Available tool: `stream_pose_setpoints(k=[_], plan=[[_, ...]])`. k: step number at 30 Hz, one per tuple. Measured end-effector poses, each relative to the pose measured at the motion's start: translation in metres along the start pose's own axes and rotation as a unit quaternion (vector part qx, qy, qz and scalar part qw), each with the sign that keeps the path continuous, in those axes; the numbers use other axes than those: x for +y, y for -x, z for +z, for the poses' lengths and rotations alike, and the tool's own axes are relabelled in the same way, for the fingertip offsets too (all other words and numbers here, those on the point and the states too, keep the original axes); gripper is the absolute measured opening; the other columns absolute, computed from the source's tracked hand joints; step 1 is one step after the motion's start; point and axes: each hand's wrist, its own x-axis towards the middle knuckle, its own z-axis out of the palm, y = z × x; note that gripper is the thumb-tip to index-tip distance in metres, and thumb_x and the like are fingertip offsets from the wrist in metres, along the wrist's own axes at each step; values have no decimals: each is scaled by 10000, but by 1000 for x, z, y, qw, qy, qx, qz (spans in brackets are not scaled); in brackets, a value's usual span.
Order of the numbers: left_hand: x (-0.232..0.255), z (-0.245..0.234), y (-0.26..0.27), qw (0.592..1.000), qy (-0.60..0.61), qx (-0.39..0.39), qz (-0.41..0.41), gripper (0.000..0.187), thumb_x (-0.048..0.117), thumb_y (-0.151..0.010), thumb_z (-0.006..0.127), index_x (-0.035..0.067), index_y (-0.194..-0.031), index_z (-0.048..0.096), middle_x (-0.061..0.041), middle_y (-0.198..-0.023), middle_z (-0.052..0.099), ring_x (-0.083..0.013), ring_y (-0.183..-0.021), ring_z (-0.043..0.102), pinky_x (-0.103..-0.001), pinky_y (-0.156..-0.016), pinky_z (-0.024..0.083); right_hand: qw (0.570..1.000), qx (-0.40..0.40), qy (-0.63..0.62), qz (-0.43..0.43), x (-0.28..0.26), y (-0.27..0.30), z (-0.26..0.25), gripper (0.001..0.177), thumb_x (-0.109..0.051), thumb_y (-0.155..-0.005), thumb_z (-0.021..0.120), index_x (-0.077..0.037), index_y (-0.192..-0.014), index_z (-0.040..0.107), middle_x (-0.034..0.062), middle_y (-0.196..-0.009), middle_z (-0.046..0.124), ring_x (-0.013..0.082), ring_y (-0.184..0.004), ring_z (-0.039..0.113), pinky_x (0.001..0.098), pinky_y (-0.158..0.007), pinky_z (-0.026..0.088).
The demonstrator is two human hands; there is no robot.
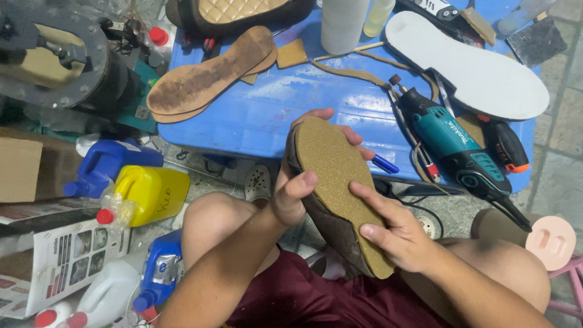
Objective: The person fits a new insole into a black high-heeled shoe and uses a rotary tool to grind the edges of the insole. They then use a heat gun to apply heat to the shoe's heel area.
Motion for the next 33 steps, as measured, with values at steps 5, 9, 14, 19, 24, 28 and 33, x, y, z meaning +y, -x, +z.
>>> stream_pose_setpoints(k=[5,9,14,19,24,28,33], plan=[[30,-12,-3,982,-178,-9,-55,691,299,-932,753,-1,-1480,458,-165,-1418,562,-220,-1348,562,-370,-1152,462,982,11,171,-85,-12,-4,-13,576,-62,-918,694,-55,-1475,548,194,-1373,669,271,-1209,700,343,-1007,519],[23,-16,-2,963,-246,67,-90,581,119,-874,855,-34,-1378,609,-124,-1216,698,-195,-1146,657,-334,-1009,539,963,25,257,-79,-12,-5,-21,661,-98,-897,802,-121,-1504,542,141,-1225,675,226,-1034,705,301,-879,560],[15,-20,-2,985,-138,70,-77,538,83,-864,860,-40,-1329,620,-137,-1240,737,-203,-1150,699,-346,-1030,574,975,81,191,-83,-33,-7,-21,880,-141,-835,831,-62,-1522,286,131,-1214,702,212,-1016,720,314,-894,556],[8,-24,3,996,-53,70,-15,580,84,-839,912,-28,-1323,614,-197,-1262,717,-247,-1198,691,-379,-1085,563,939,97,327,-42,-59,-14,-38,696,-208,-646,935,-39,-1252,639,139,-1112,698,257,-1024,675,359,-882,530],[18,-39,9,997,-26,64,-20,627,94,-787,941,-1,-1317,619,-190,-1274,700,-256,-1194,676,-393,-1053,558,957,102,272,-27,-72,-9,-48,707,-223,-649,921,-11,-1264,645,132,-1193,709,251,-1079,709,342,-934,531],[41,-48,7,975,-210,40,-66,580,98,-771,920,11,-1279,655,-166,-1263,728,-235,-1191,688,-360,-1050,571,948,123,281,-83,-77,-1,-57,706,-197,-684,889,12,-1307,629,160,-1233,675,276,-1100,680,348,-960,511],[64,-35,5,882,-465,-69,-35,529,88,-742,882,5,-1235,709,-143,-1207,741,-231,-1145,706,-333,-1014,551,931,129,295,-171,-74,6,-66,612,-184,-730,870,2,-1267,643,176,-1233,691,304,-1141,679,402,-1016,514]])
